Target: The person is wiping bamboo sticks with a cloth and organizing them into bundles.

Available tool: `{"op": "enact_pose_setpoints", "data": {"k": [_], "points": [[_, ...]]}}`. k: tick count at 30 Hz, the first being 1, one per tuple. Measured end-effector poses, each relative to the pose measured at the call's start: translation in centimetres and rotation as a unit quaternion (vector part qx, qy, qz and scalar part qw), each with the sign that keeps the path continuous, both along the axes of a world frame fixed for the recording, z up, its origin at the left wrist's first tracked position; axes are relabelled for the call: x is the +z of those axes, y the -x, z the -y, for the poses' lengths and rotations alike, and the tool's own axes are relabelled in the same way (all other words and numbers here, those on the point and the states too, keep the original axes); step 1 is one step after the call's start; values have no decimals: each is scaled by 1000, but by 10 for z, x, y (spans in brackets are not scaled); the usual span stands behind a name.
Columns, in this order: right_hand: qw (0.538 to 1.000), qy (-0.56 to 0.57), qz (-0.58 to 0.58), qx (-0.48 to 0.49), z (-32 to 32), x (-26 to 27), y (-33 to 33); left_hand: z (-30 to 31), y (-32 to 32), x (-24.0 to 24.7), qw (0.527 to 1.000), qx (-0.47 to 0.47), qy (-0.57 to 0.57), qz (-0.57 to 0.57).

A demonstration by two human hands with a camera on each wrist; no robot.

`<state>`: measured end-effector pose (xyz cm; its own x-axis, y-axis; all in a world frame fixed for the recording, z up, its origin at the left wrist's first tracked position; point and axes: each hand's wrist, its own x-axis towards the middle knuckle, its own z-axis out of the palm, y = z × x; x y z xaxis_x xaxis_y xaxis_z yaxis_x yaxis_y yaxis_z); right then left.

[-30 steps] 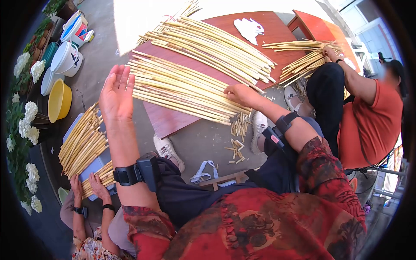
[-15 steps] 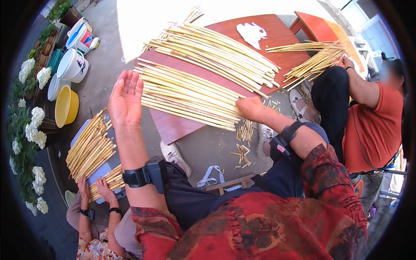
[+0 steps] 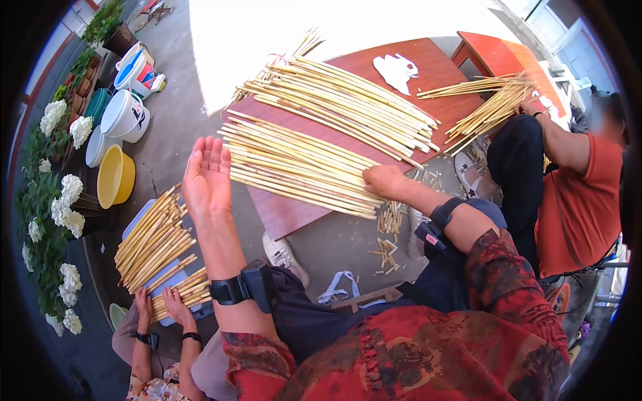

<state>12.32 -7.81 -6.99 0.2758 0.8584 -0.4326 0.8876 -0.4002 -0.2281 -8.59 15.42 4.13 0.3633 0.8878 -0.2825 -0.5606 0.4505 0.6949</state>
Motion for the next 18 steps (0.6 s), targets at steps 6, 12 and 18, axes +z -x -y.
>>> {"op": "enact_pose_setpoints", "data": {"k": [6, 12, 18], "points": [[995, -88, 12, -47, 2, 1, -20, 2, -8, -2, 1000, -14, 11, 15], [977, -82, 21, -196, -5, -18, -59, 4, -17, -4, 999, -46, 10, 25], [983, -57, 87, -154, -41, -27, -53, 6, -20, -2, 999, -27, 10, 42]]}}
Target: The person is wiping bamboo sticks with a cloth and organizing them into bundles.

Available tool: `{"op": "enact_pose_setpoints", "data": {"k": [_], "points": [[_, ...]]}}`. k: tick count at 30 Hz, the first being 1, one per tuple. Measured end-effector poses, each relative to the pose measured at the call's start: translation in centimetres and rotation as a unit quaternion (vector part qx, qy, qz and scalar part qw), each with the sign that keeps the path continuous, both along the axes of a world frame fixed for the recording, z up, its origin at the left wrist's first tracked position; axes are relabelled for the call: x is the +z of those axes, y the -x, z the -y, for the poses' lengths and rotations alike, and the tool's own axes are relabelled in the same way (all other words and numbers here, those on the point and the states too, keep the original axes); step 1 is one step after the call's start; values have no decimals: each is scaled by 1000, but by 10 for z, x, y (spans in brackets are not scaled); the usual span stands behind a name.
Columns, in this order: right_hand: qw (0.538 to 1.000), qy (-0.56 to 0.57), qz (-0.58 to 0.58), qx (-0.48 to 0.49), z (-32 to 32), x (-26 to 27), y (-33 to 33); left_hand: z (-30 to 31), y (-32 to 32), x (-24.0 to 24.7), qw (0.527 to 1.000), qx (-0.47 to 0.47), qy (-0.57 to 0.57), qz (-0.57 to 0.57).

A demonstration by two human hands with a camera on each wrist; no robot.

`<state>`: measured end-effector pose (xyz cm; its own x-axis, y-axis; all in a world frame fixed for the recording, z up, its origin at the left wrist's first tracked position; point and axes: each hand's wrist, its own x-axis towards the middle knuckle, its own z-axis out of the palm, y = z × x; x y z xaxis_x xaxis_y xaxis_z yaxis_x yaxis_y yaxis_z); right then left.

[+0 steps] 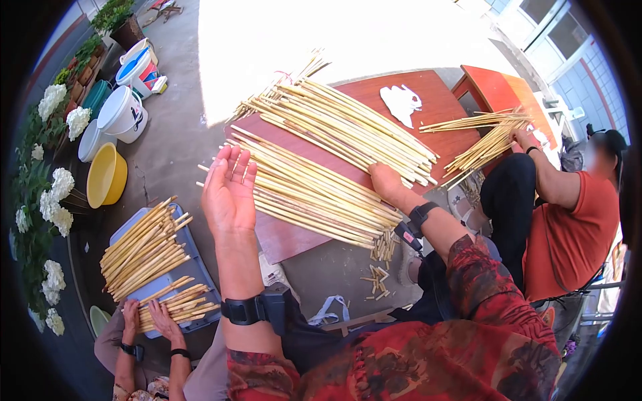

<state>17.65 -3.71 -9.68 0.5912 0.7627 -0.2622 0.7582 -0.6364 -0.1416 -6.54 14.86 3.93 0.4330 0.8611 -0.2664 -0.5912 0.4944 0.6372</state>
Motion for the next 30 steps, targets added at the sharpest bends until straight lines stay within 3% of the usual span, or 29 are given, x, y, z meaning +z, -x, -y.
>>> {"op": "enact_pose_setpoints", "data": {"k": [2, 10, 12, 19, 25, 30], "points": [[997, -24, 57, 43, -6, -7, 4, 1, 0, 2, 1000, 10, 10, 2], [995, -28, 71, 68, -17, -4, 1, 3, 0, 1, 1000, 0, 1, -4], [981, -123, 129, 73, -17, -11, -6, 4, -2, 1, 1000, 3, 4, 18], [986, -20, 141, 89, -22, -13, -1, 8, -8, 1, 1000, -8, 13, 23], [994, -49, 101, 0, -23, -29, -18, 11, -12, 3, 1000, -16, 9, 23], [986, -151, 59, -38, -22, -1, -20, 15, -13, 0, 999, -36, -6, 11]]}}
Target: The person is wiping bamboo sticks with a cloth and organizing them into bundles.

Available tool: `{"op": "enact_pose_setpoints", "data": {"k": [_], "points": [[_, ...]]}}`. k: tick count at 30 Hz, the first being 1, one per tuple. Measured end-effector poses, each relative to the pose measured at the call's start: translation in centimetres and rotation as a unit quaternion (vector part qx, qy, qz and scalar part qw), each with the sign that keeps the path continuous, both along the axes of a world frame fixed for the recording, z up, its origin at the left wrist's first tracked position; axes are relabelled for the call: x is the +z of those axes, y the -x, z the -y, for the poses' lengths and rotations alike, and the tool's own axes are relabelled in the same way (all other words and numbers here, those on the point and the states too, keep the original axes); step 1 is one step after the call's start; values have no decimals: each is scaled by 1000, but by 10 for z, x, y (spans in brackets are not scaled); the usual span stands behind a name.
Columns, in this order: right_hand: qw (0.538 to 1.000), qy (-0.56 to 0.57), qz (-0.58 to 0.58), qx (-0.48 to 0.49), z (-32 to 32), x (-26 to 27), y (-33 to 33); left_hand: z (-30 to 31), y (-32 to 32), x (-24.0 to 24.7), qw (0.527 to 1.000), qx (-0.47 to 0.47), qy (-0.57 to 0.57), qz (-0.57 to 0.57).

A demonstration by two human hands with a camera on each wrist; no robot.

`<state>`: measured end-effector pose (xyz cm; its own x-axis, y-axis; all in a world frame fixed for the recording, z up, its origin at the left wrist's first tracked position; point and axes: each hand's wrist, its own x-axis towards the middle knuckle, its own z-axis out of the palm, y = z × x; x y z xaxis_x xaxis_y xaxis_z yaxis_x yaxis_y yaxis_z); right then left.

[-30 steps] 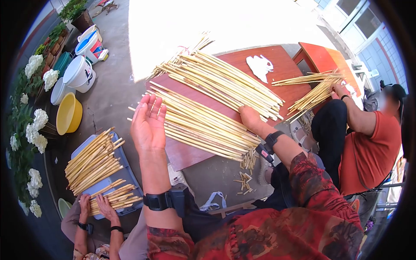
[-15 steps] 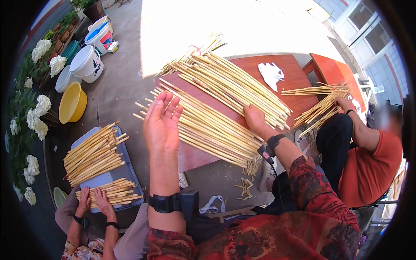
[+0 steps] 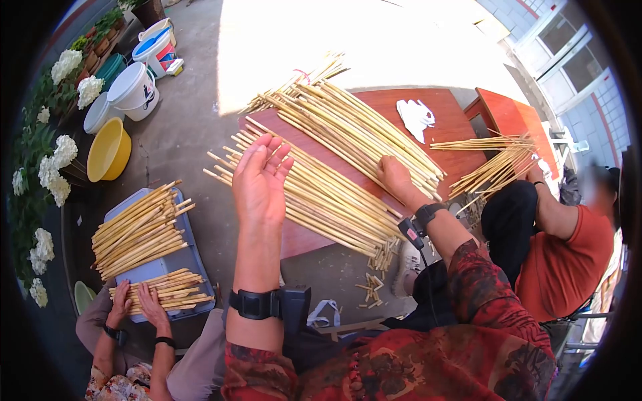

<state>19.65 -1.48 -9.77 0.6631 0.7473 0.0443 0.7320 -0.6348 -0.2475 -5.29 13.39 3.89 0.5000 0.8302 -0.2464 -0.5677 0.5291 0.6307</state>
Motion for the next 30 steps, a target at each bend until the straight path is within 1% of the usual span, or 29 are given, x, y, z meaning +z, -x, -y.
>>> {"op": "enact_pose_setpoints", "data": {"k": [1, 2, 3, 4, 5, 6, 7, 8, 10, 12, 14, 15, 16, 17, 18, 20, 21, 22, 24, 25, 26, 27, 28, 30], "points": [[999, -14, -26, 39, 2, 8, -6, 1, -2, 0, 1000, -2, 0, 3], [999, -13, -23, 36, 1, 23, -5, 2, -5, 0, 1000, -5, -7, -13], [983, -54, -173, 27, 0, 42, 0, 5, -7, 0, 999, -7, -14, -30], [943, -96, -319, 16, 0, 61, 8, 8, -10, -2, 999, -11, -14, -28], [920, -111, -374, 19, 0, 81, 17, 12, -15, -5, 999, -35, -9, -39], [921, -114, -371, 16, 2, 94, 28, 17, -20, -8, 997, -61, -4, -50], [898, -155, -410, 43, 5, 103, 40, 23, -25, -12, 994, -93, -5, -59], [870, -196, -448, 71, 8, 112, 52, 31, -32, -14, 994, -95, -8, -59], [829, -196, -514, 103, 14, 126, 78, 47, -45, -17, 988, -154, -3, -12], [826, -186, -520, 117, 21, 129, 99, 61, -52, -19, 990, -144, 5, -1], [805, -198, -549, 108, 30, 128, 117, 68, -55, -25, 991, -130, 14, 8], [801, -201, -552, 114, 34, 127, 121, 67, -56, -29, 993, -110, 27, 22], [813, -150, -551, 111, 39, 126, 122, 66, -56, -31, 995, -90, 40, 35], [823, -99, -548, 108, 43, 125, 125, 66, -56, -18, 996, -54, 67, 10], [820, -100, -552, 114, 46, 124, 130, 62, -53, -17, 997, -49, 63, 6], [866, -100, -462, 162, 52, 123, 138, 55, -47, -18, 999, -22, 22, -17], [854, -73, -489, 163, 52, 124, 135, 52, -47, -13, 999, 11, 17, -27], [851, -77, -493, 166, 53, 119, 132, 43, -45, -13, 999, 13, 12, -32], [862, -39, -458, 215, 59, 107, 127, 23, -35, -10, 998, 64, -15, -20], [859, -42, -458, 224, 62, 109, 124, 16, -31, -8, 997, 73, -17, -18], [845, -51, -488, 212, 65, 119, 123, 9, -28, -6, 996, 83, -23, -20], [827, -57, -520, 204, 66, 122, 122, 2, -22, -6, 996, 82, -37, 0], [826, -57, -522, 207, 70, 119, 121, -2, -22, -7, 996, 70, -47, 24], [859, -46, -455, 230, 78, 112, 117, -7, -20, -9, 996, 72, -46, 25]]}}
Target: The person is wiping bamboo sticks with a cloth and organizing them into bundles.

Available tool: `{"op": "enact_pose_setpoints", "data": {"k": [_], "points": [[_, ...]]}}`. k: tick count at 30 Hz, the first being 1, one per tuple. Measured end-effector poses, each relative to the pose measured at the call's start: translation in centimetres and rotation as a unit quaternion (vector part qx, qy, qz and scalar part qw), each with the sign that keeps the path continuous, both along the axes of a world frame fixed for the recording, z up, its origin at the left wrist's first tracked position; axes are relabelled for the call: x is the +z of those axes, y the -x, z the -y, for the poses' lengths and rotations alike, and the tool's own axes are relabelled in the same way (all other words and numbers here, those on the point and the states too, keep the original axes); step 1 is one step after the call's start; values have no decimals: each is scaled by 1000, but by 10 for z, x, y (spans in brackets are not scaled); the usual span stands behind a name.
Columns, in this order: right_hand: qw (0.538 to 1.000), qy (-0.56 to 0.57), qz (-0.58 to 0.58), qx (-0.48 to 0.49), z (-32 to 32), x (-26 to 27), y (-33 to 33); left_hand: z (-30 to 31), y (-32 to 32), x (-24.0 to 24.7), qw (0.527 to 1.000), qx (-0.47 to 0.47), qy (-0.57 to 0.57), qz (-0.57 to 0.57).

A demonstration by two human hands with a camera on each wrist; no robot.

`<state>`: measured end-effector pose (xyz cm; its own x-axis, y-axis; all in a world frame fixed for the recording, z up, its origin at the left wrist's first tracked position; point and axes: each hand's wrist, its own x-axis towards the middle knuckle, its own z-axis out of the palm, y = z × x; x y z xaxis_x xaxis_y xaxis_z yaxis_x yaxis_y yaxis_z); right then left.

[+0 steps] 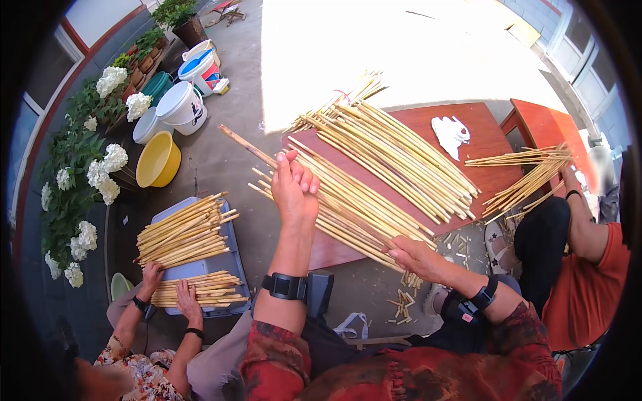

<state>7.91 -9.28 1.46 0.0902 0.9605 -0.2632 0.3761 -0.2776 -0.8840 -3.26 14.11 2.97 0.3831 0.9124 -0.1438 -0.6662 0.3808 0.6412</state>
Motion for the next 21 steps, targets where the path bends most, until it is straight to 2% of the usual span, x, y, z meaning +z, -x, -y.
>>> {"op": "enact_pose_setpoints", "data": {"k": [7, 9, 10, 12, 13, 17, 20, 21], "points": [[991, -25, 134, 16, 27, -13, -22, -26, 15, 3, 996, 81, 12, 38], [970, -45, 240, 7, 34, -14, -25, -36, 25, 5, 992, 119, 16, 31], [970, -42, 238, 4, 37, -12, -28, -37, 29, 5, 993, 116, 17, 30], [935, -121, 333, -29, 40, -5, -37, -40, 34, 4, 990, 136, 18, 43], [918, -128, 374, -34, 41, -5, -43, -41, 36, 2, 991, 123, 25, 52], [885, -185, 422, -69, 39, 6, -48, -39, 37, 2, 989, 117, 50, 78], [892, -186, 406, -67, 34, 4, -43, -26, 21, -4, 992, 87, 56, 77], [893, -184, 405, -70, 33, 2, -38, -5, 4, -6, 996, 43, 60, 50]]}}
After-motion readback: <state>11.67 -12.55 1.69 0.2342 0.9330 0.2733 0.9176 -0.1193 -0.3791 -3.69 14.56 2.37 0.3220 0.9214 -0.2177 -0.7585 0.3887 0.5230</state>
